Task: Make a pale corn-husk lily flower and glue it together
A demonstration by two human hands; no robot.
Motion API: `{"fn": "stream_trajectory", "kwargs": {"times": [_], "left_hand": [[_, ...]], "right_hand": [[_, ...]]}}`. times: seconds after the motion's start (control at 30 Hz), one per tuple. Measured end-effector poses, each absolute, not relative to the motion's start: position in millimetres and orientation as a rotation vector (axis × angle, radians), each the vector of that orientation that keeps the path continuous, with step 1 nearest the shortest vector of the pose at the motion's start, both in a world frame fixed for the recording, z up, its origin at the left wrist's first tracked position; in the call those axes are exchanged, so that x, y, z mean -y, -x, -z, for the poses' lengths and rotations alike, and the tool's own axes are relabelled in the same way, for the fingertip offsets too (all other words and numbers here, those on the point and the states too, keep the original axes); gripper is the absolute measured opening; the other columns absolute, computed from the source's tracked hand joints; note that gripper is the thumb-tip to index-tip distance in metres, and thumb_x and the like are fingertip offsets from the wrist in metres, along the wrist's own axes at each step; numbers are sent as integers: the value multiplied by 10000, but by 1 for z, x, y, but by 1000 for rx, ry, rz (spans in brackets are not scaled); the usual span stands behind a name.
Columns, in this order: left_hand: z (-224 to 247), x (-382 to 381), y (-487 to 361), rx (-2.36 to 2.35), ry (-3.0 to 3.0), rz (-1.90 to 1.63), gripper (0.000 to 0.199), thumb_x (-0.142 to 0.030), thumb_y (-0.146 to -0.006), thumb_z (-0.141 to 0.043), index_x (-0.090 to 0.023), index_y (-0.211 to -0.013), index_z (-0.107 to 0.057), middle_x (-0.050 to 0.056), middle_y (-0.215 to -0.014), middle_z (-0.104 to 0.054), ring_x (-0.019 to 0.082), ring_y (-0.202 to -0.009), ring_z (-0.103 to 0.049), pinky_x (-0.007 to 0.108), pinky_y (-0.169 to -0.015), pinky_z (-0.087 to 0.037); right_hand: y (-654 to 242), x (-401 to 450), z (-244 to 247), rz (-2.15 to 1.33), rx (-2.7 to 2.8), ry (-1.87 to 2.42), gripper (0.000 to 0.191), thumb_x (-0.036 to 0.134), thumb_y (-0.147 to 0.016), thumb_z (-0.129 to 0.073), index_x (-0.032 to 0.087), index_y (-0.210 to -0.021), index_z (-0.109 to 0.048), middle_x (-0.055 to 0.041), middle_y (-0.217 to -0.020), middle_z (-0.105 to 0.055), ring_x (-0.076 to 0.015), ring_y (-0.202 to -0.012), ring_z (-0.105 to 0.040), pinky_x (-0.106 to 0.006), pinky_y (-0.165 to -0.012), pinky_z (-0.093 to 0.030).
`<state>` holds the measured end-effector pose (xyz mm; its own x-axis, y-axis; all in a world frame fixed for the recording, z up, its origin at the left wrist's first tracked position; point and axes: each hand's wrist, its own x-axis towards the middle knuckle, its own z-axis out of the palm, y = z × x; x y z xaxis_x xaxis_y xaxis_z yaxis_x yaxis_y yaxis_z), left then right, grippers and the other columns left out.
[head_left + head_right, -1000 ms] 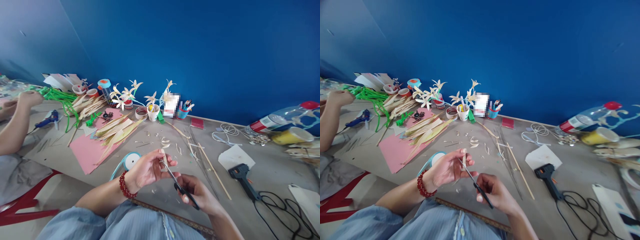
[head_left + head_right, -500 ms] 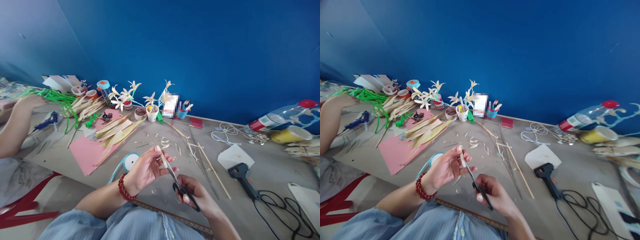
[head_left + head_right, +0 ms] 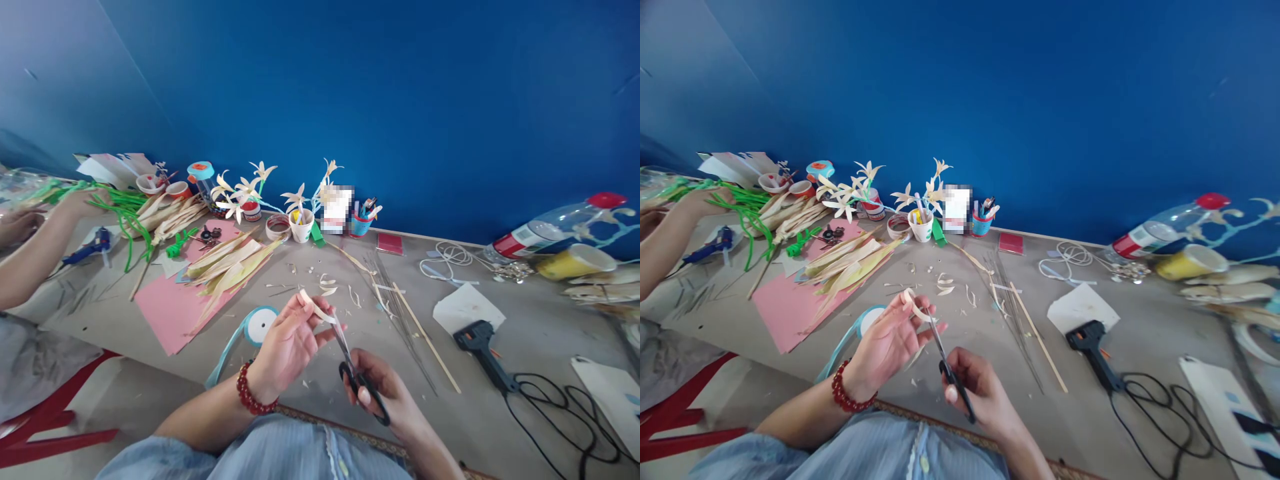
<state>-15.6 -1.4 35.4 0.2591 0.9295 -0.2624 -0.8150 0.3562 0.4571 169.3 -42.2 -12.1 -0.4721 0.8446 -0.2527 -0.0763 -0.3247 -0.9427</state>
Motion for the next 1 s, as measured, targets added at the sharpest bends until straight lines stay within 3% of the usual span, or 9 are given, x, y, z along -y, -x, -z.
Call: {"fn": "stream_trajectory", "kwargs": {"times": [0.3,0.63,1.0], "left_hand": [[-38,4,18,-565,-252,-1116,83,-170,-892,-617,-174,-809,-625,39,-946,-695,171,-904,-672,381,-848,-566],[-43,0,25,-551,-251,-1018,69,-159,-874,-631,-153,-805,-637,72,-930,-726,234,-982,-695,367,-858,-551],[-44,4,21,-581,-264,-1092,78,-164,-841,-676,-167,-790,-618,45,-895,-712,240,-968,-705,373,-848,-559]], "right_hand": [[-166,41,12,-1793,1290,1072,630,778,-631,-687,203,-749,-458,17,-636,-529,-110,-547,-393,-237,-518,-260],[-167,42,6,-1782,1322,1097,655,812,-618,-664,203,-749,-462,9,-640,-527,-116,-552,-398,-240,-511,-272],[-163,43,10,-1737,1305,1126,631,778,-618,-696,202,-741,-470,16,-639,-513,-112,-550,-389,-241,-515,-272]]}}
